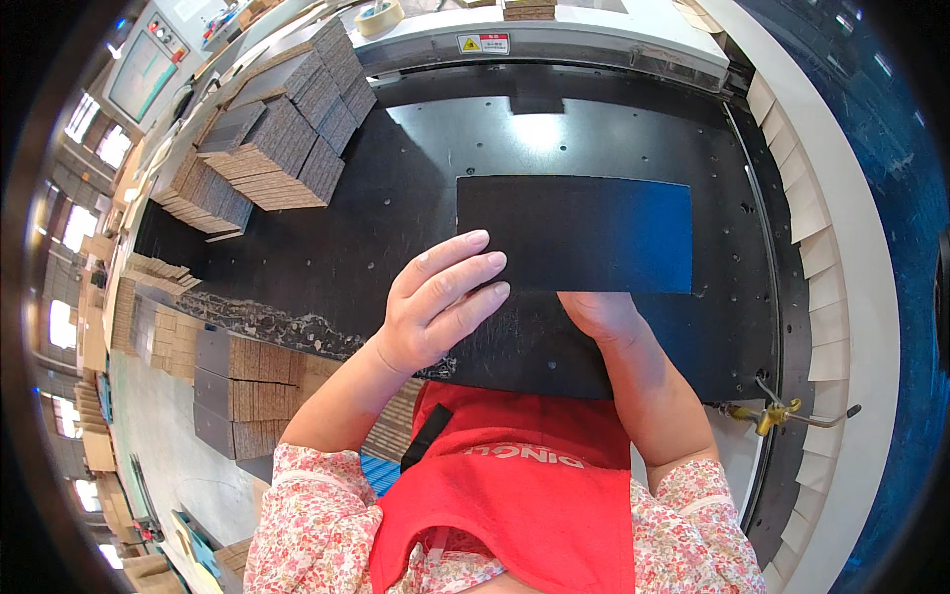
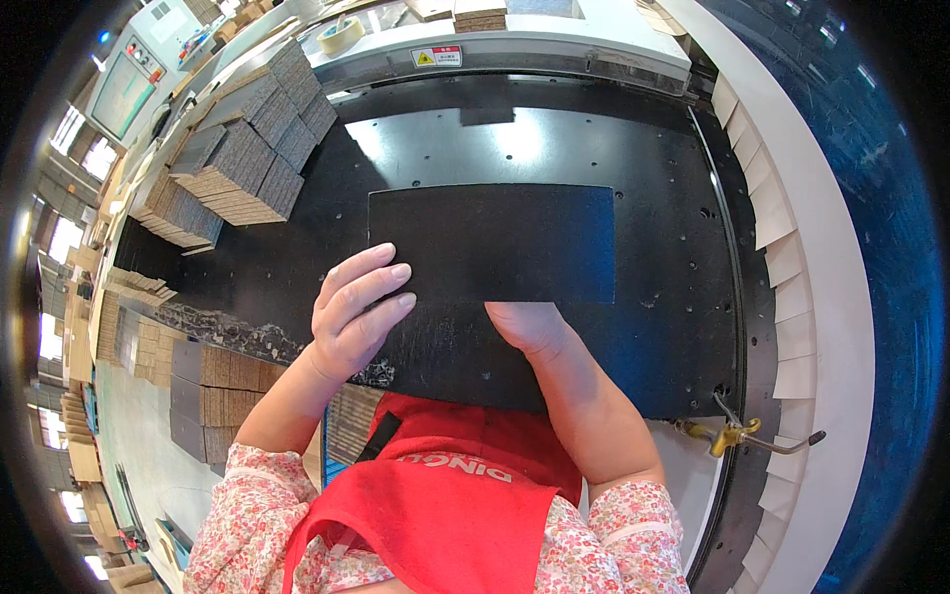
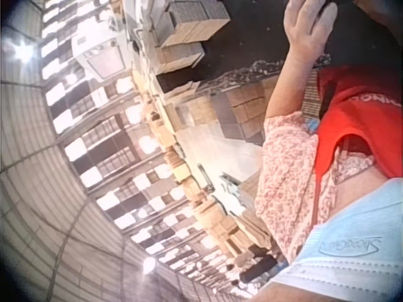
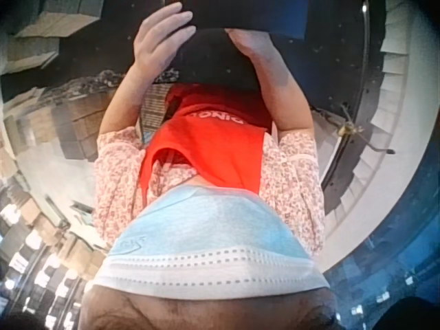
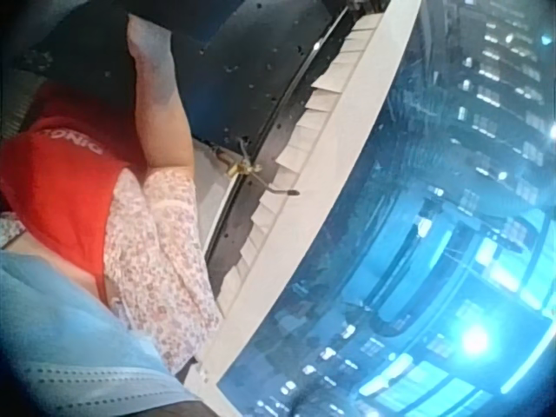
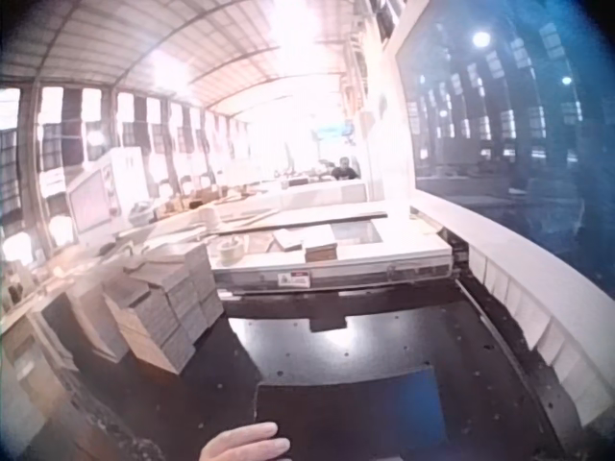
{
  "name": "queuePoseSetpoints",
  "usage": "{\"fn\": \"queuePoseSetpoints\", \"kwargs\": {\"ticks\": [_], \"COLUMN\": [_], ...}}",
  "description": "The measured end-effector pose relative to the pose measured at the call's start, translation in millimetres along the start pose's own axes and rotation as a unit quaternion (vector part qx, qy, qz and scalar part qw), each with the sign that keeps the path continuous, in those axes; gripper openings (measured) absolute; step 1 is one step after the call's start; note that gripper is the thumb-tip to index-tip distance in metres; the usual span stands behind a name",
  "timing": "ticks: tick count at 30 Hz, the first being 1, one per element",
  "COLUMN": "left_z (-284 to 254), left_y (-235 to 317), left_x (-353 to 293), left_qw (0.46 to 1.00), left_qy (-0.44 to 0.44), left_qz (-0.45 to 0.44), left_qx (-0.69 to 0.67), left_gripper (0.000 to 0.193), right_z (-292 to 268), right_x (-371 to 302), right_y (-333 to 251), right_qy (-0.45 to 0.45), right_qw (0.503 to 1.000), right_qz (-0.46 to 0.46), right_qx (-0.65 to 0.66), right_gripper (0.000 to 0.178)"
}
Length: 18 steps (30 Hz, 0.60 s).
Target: The person picks up dark wood panels from a stack, places them into a machinery slot for processing, and luego places the processed panels onto a different stack on a blue pallet.
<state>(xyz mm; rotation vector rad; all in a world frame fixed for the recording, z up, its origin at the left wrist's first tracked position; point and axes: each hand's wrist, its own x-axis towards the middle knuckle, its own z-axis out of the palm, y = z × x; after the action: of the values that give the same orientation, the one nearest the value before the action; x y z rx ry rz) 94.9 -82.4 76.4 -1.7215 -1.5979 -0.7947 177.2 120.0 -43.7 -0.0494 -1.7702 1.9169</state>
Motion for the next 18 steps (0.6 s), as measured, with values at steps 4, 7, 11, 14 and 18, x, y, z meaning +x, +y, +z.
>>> {"fn": "queuePoseSetpoints", "kwargs": {"ticks": [4,7,11,14,18], "left_z": [-1,-2,-1,-4,1], "left_y": [4,6,7,10,15], "left_x": [-7,-8,-19,-25,-48], "left_qw": [1.000,0.999,0.999,0.998,0.991], "left_qy": [0.021,0.033,0.036,0.029,0.031], "left_qz": [0.003,0.002,-0.016,-0.048,-0.122], "left_qx": [0.006,-0.001,-0.001,-0.006,-0.035], "left_gripper": [0.023,0.023,0.023,0.023,0.027], "right_z": [-3,-8,1,11,20], "right_x": [-7,-10,-9,-9,-30], "right_y": [-17,-3,-11,-47,-74], "right_qy": [-0.056,-0.065,-0.088,-0.099,-0.168], "right_qw": [0.997,0.992,0.980,0.984,0.920], "right_qz": [-0.027,0.029,0.020,0.010,-0.036], "right_qx": [-0.042,0.108,0.179,-0.146,-0.353], "right_gripper": [0.020,0.017,0.015,0.017,0.025]}}
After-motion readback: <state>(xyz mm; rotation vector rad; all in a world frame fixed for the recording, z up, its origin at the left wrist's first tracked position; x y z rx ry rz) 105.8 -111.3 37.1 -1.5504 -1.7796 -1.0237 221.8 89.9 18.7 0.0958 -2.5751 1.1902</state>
